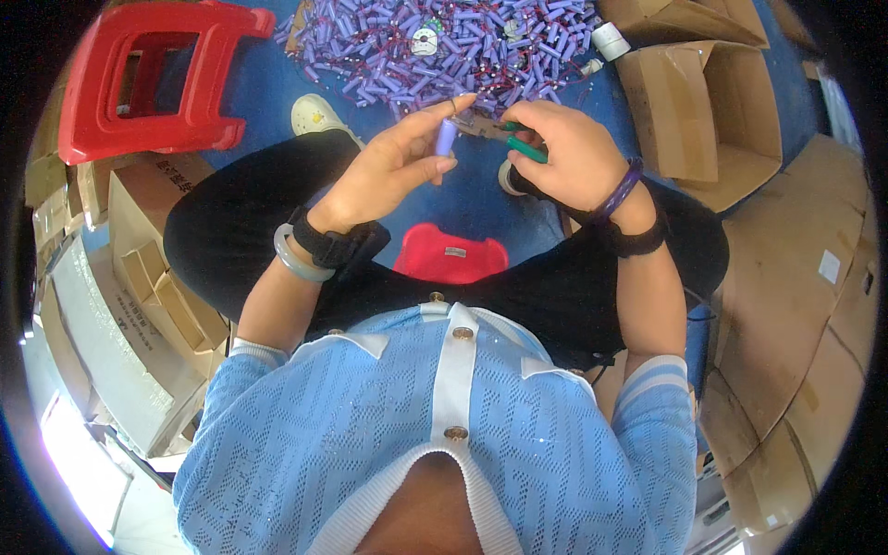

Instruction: Sorting and preparing purple battery cells/electronic components using pliers and wires.

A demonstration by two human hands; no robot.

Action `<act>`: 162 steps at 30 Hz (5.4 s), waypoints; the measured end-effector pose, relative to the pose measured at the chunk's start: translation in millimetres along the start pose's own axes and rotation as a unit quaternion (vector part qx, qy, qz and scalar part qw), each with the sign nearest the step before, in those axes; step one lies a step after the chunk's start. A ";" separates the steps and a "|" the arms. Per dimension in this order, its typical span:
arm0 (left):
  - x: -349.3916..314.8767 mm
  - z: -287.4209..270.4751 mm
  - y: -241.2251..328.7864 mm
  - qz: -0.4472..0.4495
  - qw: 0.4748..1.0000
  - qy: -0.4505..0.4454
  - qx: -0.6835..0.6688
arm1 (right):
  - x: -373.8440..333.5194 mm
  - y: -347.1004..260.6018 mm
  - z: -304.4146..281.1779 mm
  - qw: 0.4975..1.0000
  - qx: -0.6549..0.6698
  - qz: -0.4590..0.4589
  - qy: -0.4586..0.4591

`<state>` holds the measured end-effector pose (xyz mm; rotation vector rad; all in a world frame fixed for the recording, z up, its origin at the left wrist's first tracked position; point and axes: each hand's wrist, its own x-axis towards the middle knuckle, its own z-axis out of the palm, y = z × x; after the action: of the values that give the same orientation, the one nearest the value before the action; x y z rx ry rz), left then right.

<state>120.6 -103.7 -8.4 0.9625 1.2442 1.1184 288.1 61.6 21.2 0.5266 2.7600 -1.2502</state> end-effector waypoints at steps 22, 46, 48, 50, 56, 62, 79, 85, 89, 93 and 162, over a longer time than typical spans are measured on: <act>6.9 -20.8 -22.7 0.001 0.964 0.225 -0.141 | 2.4 -10.8 -7.8 0.881 0.459 0.049 -0.106; 27.9 7.9 -30.5 -0.078 0.996 -0.032 -0.013 | -10.4 -15.9 -20.0 0.842 0.534 -0.014 -0.077; 29.6 11.4 -40.0 -0.071 0.997 -0.029 -0.022 | -8.3 -15.0 -18.0 0.840 0.536 -0.034 -0.077; 32.3 14.7 -42.4 -0.072 0.993 -0.053 -0.073 | -7.9 -14.4 -16.2 0.838 0.538 -0.051 -0.078; 32.6 17.7 -40.3 -0.057 0.969 -0.104 -0.219 | -9.5 -14.8 -16.4 0.813 0.571 -0.089 -0.077; 29.3 26.7 -35.2 -0.021 0.975 -0.037 -0.217 | -9.5 -14.8 -22.4 0.763 0.629 -0.132 -0.069; 51.0 37.1 -51.1 0.151 0.970 0.185 -0.038 | -6.7 -33.3 -12.7 0.778 0.606 -0.124 -0.106; 52.0 34.2 -33.7 0.035 0.981 0.137 -0.133 | -7.7 -33.9 -8.4 0.788 0.593 -0.123 -0.114; 44.8 34.9 -37.6 0.028 0.986 0.136 -0.098 | -8.1 -31.8 -11.1 0.777 0.610 -0.124 -0.091; 37.7 31.3 -40.1 -0.039 0.967 0.177 -0.180 | -11.9 -24.7 -21.0 0.768 0.631 -0.104 -0.022; 9.7 9.6 15.5 0.004 0.990 0.058 -0.130 | 3.3 -4.1 -4.6 0.985 -0.043 -0.104 0.134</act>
<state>128.2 -90.6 5.6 0.7152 1.1531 1.3217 284.0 63.5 26.5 0.4385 3.1493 -1.1686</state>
